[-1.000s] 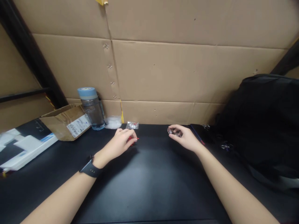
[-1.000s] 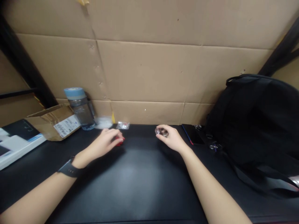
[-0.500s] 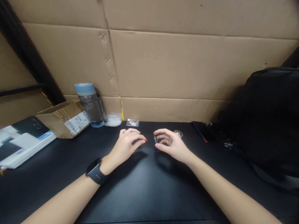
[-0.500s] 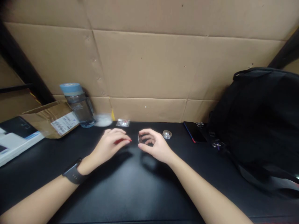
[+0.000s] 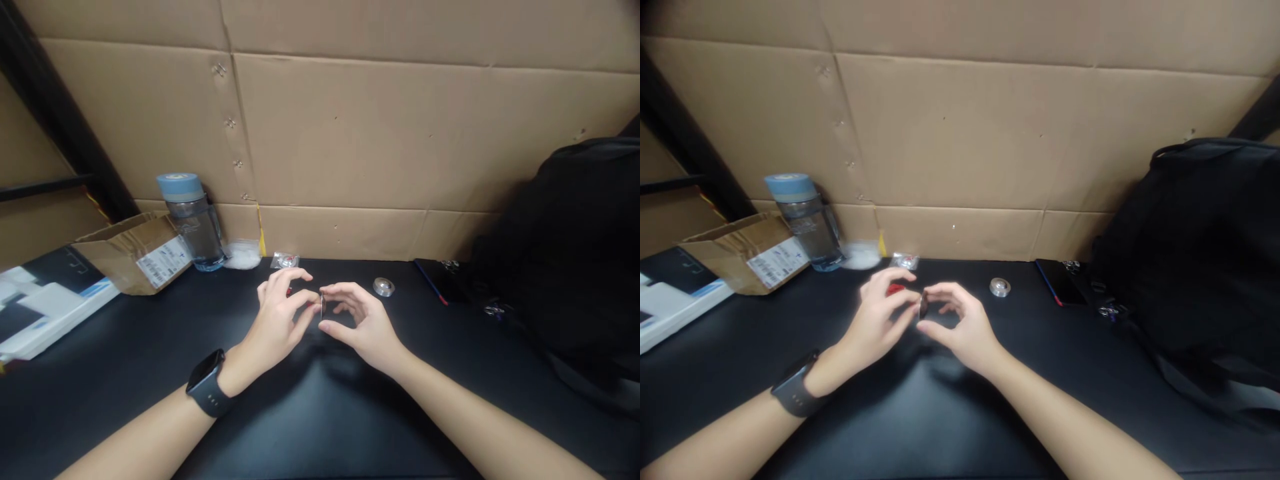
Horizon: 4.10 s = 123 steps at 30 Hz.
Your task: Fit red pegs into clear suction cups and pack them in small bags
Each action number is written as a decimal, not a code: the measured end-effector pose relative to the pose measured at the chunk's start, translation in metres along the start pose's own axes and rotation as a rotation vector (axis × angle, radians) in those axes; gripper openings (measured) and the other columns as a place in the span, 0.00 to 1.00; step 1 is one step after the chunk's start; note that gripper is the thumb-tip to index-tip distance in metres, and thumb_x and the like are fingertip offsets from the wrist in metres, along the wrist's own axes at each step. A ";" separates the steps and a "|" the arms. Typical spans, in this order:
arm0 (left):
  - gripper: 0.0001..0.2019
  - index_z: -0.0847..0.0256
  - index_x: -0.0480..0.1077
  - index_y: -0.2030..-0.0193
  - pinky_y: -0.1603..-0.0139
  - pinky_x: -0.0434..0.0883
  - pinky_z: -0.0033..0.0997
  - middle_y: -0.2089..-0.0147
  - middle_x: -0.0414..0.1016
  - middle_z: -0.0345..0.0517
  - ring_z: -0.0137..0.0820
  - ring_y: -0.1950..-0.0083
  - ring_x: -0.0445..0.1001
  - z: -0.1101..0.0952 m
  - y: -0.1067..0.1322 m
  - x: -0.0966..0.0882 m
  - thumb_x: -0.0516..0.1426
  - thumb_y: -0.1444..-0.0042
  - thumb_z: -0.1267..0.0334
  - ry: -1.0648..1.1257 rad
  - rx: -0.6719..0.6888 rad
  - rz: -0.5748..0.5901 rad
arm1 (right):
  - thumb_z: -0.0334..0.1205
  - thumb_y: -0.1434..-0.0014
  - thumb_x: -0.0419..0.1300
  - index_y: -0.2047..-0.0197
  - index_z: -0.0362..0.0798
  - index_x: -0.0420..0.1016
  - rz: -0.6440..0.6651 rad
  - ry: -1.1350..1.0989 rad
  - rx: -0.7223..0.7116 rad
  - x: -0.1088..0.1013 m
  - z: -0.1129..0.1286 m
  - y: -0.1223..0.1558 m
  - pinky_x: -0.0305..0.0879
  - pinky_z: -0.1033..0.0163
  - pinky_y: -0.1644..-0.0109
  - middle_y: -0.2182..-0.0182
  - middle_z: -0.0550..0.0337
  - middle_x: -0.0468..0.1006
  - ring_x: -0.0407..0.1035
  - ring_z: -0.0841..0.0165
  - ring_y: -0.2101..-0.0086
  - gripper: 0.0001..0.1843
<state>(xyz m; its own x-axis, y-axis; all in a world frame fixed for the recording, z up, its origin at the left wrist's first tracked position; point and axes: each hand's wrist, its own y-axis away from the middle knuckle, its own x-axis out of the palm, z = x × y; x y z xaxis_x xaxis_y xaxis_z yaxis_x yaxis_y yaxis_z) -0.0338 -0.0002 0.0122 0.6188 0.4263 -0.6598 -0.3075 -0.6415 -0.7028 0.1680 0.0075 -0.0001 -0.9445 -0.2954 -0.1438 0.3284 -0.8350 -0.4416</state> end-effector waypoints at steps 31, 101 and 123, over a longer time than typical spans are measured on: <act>0.20 0.53 0.72 0.45 0.39 0.61 0.48 0.40 0.69 0.52 0.45 0.38 0.66 -0.008 0.002 0.000 0.64 0.43 0.55 0.058 -0.047 0.003 | 0.38 0.29 0.54 0.58 0.51 0.70 0.101 0.412 -0.187 -0.008 0.014 -0.004 0.64 0.53 0.40 0.49 0.52 0.71 0.68 0.61 0.47 0.06; 0.05 0.54 0.72 0.56 0.50 0.64 0.35 0.57 0.81 0.40 0.32 0.58 0.78 0.027 -0.006 -0.011 0.57 0.33 0.59 0.127 -0.066 0.433 | 0.36 0.44 0.68 0.48 0.52 0.72 0.070 0.159 0.005 -0.043 0.000 -0.017 0.69 0.58 0.55 0.51 0.55 0.77 0.72 0.62 0.52 0.20; 0.12 0.53 0.63 0.47 0.49 0.56 0.38 0.56 0.81 0.37 0.34 0.50 0.78 0.006 -0.003 -0.005 0.58 0.34 0.66 0.129 -0.080 0.121 | 0.33 0.47 0.71 0.49 0.54 0.69 0.058 -0.055 0.033 -0.011 0.001 -0.003 0.69 0.58 0.50 0.49 0.55 0.75 0.73 0.62 0.49 0.25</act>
<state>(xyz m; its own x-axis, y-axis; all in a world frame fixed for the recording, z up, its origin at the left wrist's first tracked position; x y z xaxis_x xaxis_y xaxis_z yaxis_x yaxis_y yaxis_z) -0.0400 0.0032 0.0162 0.6703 0.2610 -0.6946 -0.3298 -0.7338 -0.5940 0.1769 0.0129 0.0038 -0.9220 -0.3684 -0.1191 0.3840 -0.8302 -0.4041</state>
